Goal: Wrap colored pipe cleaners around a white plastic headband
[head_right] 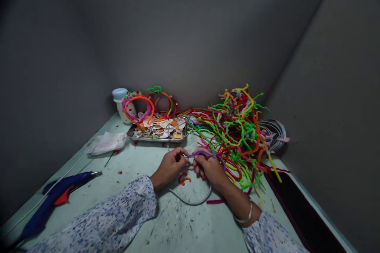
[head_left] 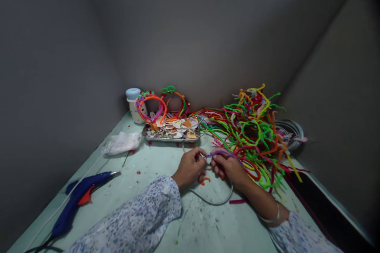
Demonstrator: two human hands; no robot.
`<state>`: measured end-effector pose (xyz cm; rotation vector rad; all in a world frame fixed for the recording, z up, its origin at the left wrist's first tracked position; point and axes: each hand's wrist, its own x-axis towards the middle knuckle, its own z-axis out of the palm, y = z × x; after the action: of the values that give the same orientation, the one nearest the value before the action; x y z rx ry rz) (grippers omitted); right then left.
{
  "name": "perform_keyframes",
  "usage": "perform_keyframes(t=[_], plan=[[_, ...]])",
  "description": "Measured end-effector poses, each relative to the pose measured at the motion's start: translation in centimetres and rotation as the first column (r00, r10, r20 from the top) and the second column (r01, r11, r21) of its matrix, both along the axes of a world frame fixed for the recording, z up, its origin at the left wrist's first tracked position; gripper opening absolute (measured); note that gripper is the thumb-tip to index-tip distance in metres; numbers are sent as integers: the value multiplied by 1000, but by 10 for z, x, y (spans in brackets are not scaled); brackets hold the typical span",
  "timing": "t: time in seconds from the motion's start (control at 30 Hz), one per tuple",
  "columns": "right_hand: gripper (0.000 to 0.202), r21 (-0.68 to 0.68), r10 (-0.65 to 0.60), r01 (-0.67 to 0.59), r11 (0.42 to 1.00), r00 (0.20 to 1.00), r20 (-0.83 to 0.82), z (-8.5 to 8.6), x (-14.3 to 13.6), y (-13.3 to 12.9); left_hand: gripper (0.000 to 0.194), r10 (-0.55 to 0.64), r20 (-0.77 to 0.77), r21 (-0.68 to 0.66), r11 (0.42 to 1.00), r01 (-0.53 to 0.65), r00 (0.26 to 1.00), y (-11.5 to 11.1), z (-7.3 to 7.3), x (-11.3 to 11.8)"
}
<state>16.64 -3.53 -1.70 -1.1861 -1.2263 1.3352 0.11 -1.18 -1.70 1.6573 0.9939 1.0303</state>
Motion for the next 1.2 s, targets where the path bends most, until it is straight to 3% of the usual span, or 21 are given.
perform_keyframes(t=[0.2, 0.53, 0.97, 1.2], plan=[[22, 9, -31, 32, 999, 996, -88, -1, -1, 0, 11, -6, 22, 7, 1000, 6, 1000, 3, -4, 1], [17, 2, 45, -45, 999, 987, -153, -4, 1, 4, 10, -4, 24, -10, 1000, 4, 1000, 4, -2, 1], [26, 51, 27, -28, 998, 999, 16, 4, 2, -1, 9, -16, 22, 26, 1000, 15, 1000, 1, -1, 1], [26, -43, 71, -71, 997, 997, -19, 4, 6, 0, 15, -73, 127, -130, 987, 89, 989, 5, 0, -1]])
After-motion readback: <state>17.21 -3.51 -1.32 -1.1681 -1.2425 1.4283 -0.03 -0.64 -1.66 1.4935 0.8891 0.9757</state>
